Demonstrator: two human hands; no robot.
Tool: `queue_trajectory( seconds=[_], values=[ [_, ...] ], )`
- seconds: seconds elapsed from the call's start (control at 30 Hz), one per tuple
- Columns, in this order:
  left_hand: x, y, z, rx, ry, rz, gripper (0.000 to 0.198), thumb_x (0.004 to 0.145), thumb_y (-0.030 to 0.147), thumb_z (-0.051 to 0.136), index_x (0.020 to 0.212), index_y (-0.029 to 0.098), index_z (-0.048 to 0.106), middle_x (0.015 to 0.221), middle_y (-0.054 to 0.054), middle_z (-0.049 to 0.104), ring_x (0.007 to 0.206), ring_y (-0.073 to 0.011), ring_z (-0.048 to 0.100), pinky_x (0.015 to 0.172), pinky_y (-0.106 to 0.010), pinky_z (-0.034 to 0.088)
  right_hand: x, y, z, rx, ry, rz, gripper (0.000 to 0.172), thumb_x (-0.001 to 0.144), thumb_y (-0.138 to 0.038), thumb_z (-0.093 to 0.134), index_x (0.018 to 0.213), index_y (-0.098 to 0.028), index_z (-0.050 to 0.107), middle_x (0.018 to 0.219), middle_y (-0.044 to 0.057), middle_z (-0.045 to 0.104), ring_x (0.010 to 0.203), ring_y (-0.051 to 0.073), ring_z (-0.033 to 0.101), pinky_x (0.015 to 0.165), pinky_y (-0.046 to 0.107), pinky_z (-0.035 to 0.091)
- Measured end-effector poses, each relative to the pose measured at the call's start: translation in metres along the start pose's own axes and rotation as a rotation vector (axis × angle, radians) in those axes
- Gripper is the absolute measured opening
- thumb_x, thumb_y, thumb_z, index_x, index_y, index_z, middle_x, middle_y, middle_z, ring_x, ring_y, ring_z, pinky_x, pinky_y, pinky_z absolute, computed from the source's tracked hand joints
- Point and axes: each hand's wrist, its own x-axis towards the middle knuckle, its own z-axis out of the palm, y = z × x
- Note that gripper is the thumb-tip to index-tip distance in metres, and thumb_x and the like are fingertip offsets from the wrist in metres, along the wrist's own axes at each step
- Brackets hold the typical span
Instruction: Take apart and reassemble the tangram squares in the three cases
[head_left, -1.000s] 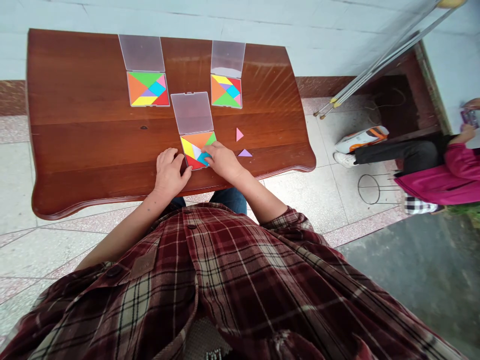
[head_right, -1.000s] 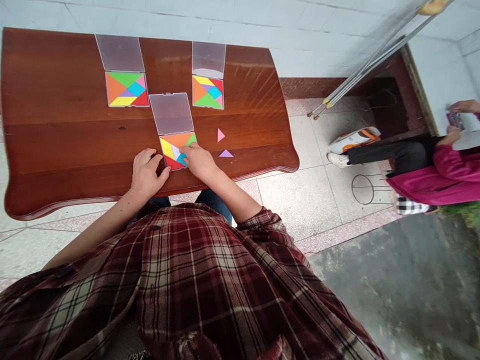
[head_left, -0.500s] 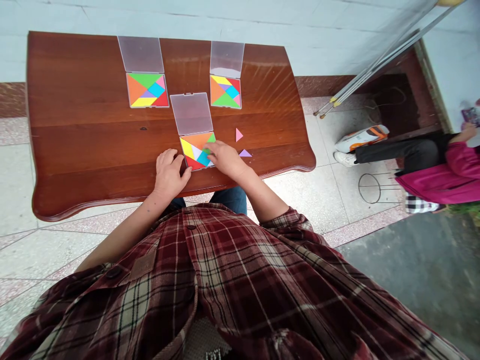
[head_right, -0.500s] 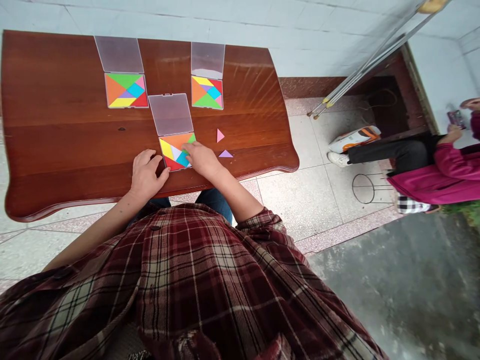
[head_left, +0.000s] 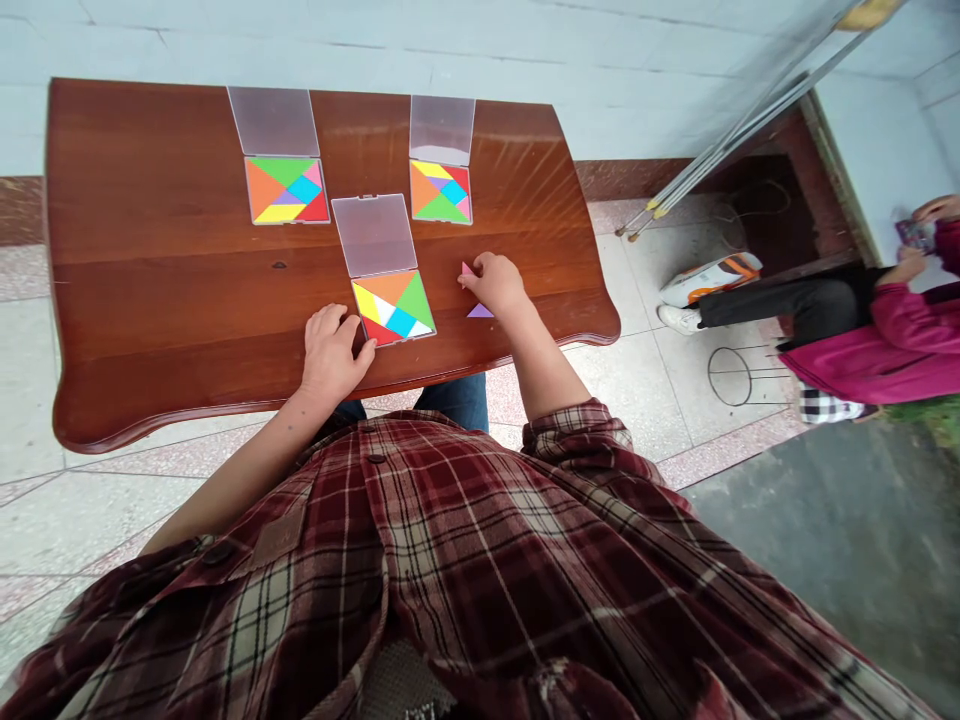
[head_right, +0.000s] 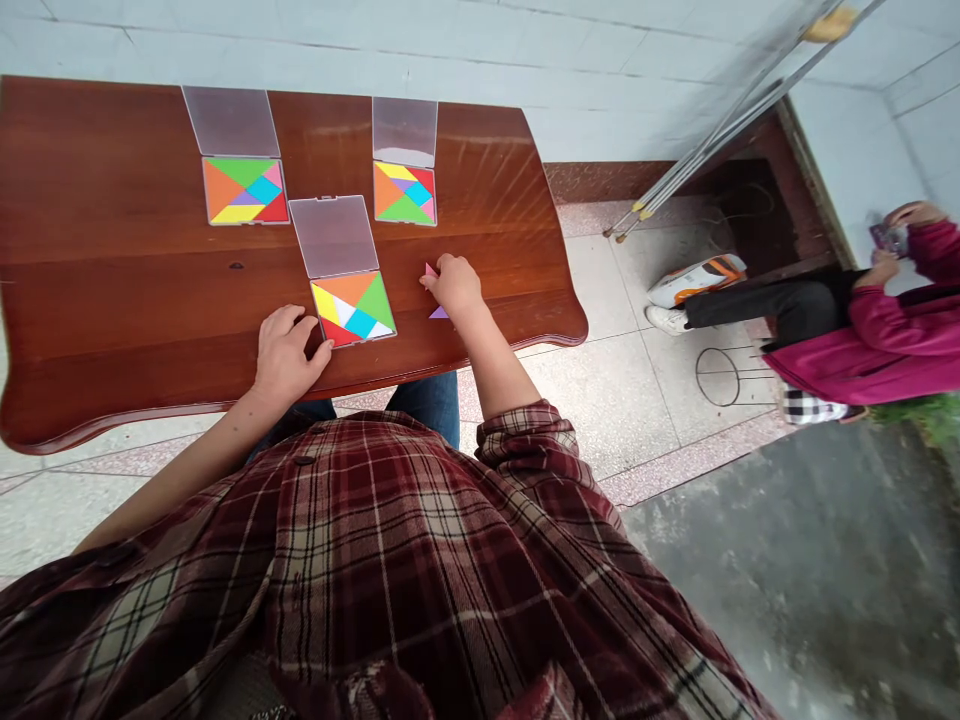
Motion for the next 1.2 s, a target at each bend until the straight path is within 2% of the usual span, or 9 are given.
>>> queue_trajectory(
  seconds=[0.13,0.27,0.43,0.6,0.87,1.03,1.2],
  values=[
    [0.0,0.0,0.0,0.013,0.002,-0.001,0.032,0.087,0.038,0.054,0.109,0.017,0.063,0.132,-0.016,0.056,0.132,-0.0381,0.046,0.115,-0.058,0.034,0.009,-0.004,0.005,0.076,-0.002,0.016,0.025,0.081,-0.02,0.071,0.104,-0.013,0.065,0.105,0.013,0.066,0.098,0.027,0.062,0.089,0.042,0.049],
    [0.0,0.001,0.0,0.006,-0.005,-0.008,0.032,0.086,0.037,0.055,0.109,0.017,0.063,0.133,-0.017,0.055,0.132,-0.0386,0.046,0.115,-0.059,0.033,0.015,0.003,0.006,0.196,-0.027,0.018,0.016,0.075,-0.015,0.074,0.083,-0.018,0.061,0.089,0.006,0.064,0.086,0.023,0.062,0.084,0.04,0.051],
    [0.0,0.001,0.001,0.006,0.004,0.002,0.03,0.086,0.037,0.055,0.107,0.017,0.063,0.132,-0.016,0.056,0.131,-0.0384,0.047,0.115,-0.059,0.034,0.016,0.012,0.015,0.342,0.004,-0.046,0.022,0.075,-0.017,0.07,0.065,-0.022,0.052,0.067,0.0,0.056,0.072,0.019,0.058,0.076,0.037,0.051],
    [0.0,0.001,0.001,0.042,0.017,0.013,0.031,0.087,0.038,0.054,0.107,0.015,0.064,0.13,-0.017,0.057,0.13,-0.0379,0.048,0.114,-0.057,0.036,0.016,0.017,0.025,0.46,0.055,-0.055,0.023,0.079,-0.015,0.065,0.067,-0.022,0.047,0.067,0.0,0.057,0.078,0.018,0.06,0.079,0.033,0.048],
    [-0.001,0.0,0.002,0.021,0.02,0.01,0.031,0.086,0.036,0.055,0.109,0.017,0.064,0.13,-0.016,0.057,0.131,-0.0378,0.047,0.114,-0.058,0.035,0.006,0.01,0.022,0.398,0.096,-0.081,0.017,0.085,-0.02,0.061,0.072,-0.023,0.05,0.072,0.001,0.062,0.072,0.017,0.056,0.075,0.033,0.046],
    [-0.001,0.0,0.001,0.031,0.017,0.009,0.032,0.087,0.037,0.054,0.108,0.016,0.064,0.129,-0.018,0.058,0.13,-0.0385,0.048,0.113,-0.058,0.036,-0.003,0.003,0.019,0.351,0.082,-0.098,0.009,0.084,-0.015,0.059,0.08,-0.022,0.055,0.081,0.002,0.066,0.077,0.018,0.059,0.077,0.032,0.045],
    [-0.002,0.0,0.001,0.054,0.015,0.022,0.03,0.087,0.036,0.054,0.107,0.016,0.064,0.129,-0.017,0.058,0.129,-0.0375,0.049,0.113,-0.057,0.037,-0.013,-0.003,0.022,0.328,0.069,-0.163,0.009,0.088,-0.024,0.058,0.079,-0.022,0.056,0.08,0.002,0.066,0.076,0.018,0.059,0.075,0.032,0.043]
  ],
)
